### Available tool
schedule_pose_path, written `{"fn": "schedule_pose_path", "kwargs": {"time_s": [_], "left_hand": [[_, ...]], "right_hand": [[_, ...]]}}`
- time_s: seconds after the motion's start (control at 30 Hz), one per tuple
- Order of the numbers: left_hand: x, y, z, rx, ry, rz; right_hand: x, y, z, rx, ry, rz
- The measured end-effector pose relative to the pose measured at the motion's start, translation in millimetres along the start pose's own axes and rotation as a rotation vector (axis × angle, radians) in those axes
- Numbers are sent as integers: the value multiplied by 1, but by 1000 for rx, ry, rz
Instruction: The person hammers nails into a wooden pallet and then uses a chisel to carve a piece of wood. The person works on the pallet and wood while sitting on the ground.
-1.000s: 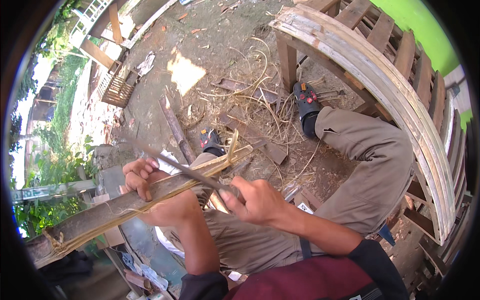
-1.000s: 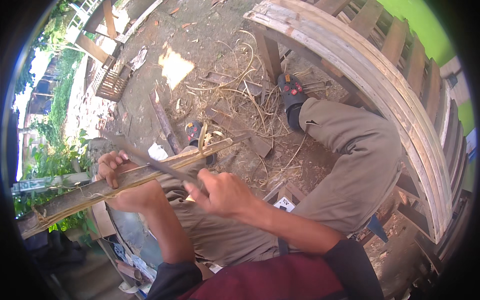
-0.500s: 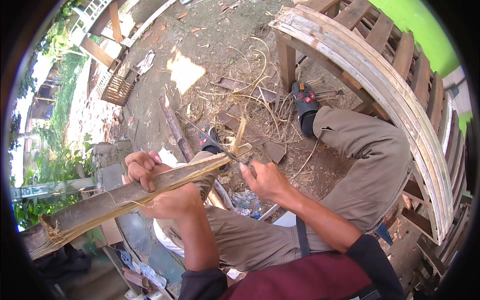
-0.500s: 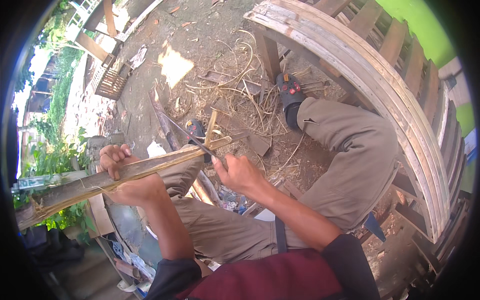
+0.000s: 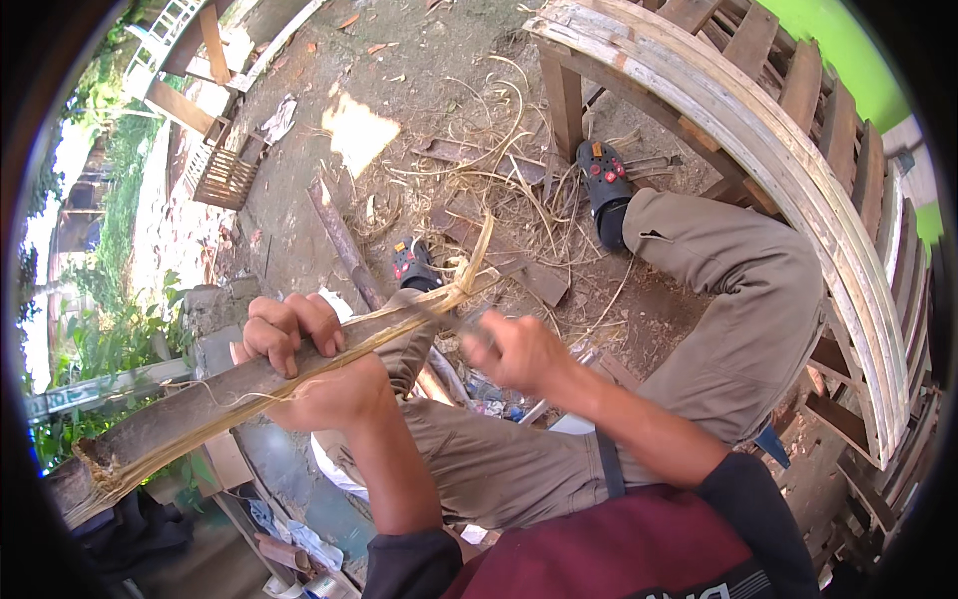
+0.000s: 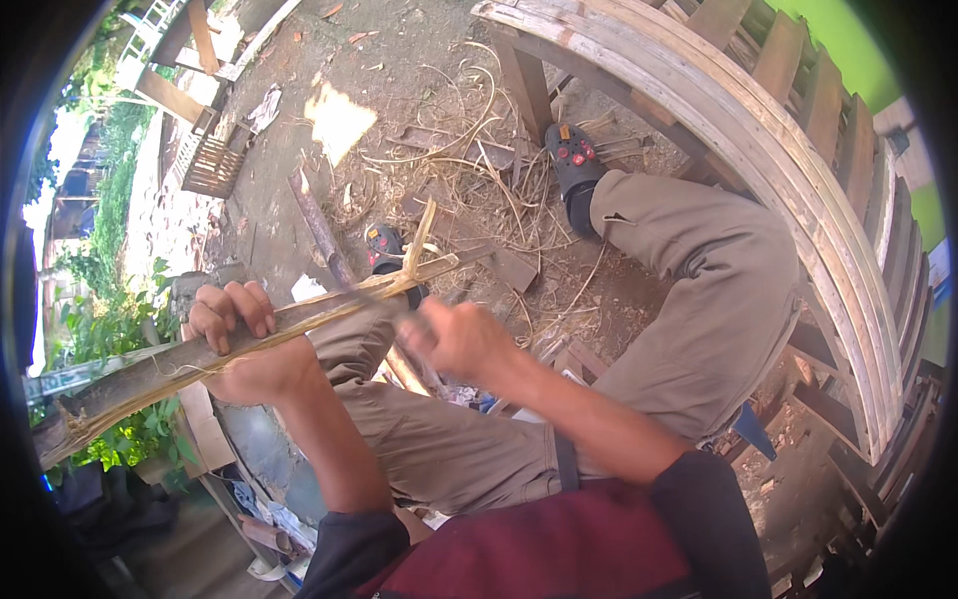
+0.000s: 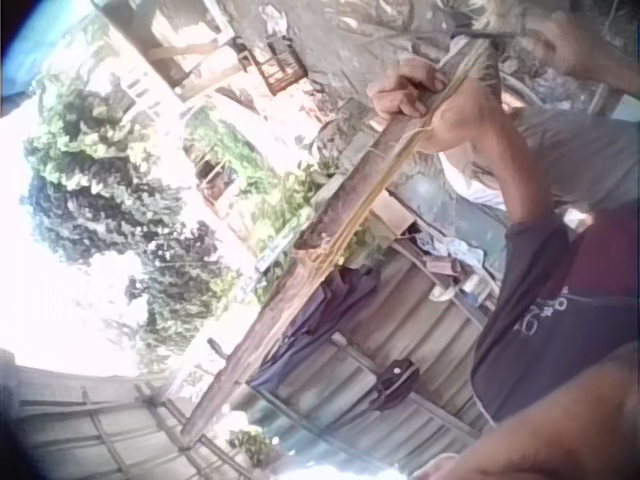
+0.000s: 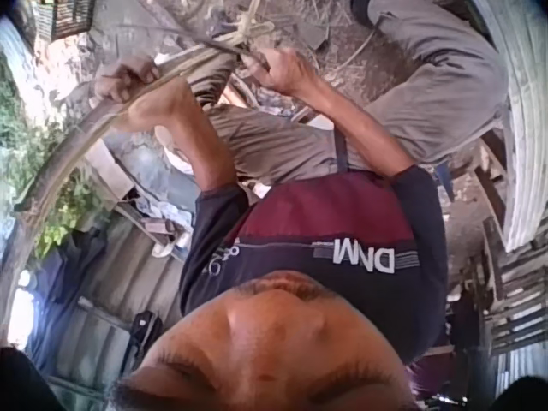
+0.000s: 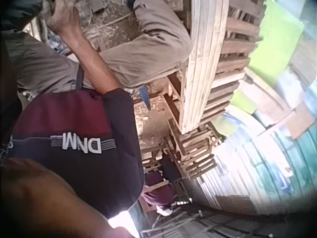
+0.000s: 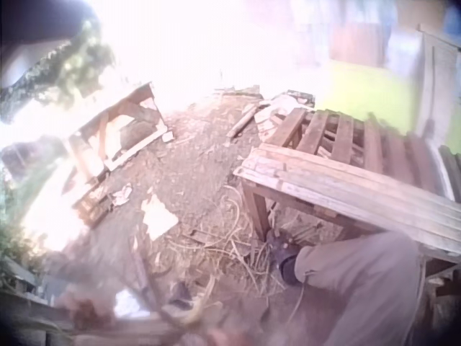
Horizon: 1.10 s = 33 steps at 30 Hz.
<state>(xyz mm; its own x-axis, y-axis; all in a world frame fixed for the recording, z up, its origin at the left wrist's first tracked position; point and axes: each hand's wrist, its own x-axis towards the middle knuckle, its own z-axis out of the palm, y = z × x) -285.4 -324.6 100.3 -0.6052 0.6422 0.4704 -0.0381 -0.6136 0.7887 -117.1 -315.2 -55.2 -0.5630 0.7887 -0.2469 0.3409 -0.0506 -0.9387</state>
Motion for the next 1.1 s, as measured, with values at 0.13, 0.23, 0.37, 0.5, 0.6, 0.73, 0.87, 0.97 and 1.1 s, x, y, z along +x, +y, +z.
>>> {"fn": "schedule_pose_path", "kwargs": {"time_s": [0.13,0.23,0.37,0.5,0.6,0.73,0.87,0.97,1.1], "left_hand": [[9,-4,1,-6,53,48],[6,-5,4,28,34,54],[9,-9,19,23,15,23],[11,-15,18,10,30,23],[14,-16,14,40,35,34],[20,-16,16,-3,18,8],[28,-19,4,7,43,-19],[23,-36,13,66,112,-63],[11,-68,-20,-83,7,-164]], "right_hand": [[12,-15,-12,-137,-75,97],[-5,-40,-9,-136,-42,-85],[12,16,-4,-133,6,165],[-1,-19,-10,-102,46,2],[-15,-49,-9,-20,67,-217],[19,64,3,-201,89,105],[12,54,16,-203,112,129],[19,62,23,-202,146,120],[26,61,21,78,59,160]]}}
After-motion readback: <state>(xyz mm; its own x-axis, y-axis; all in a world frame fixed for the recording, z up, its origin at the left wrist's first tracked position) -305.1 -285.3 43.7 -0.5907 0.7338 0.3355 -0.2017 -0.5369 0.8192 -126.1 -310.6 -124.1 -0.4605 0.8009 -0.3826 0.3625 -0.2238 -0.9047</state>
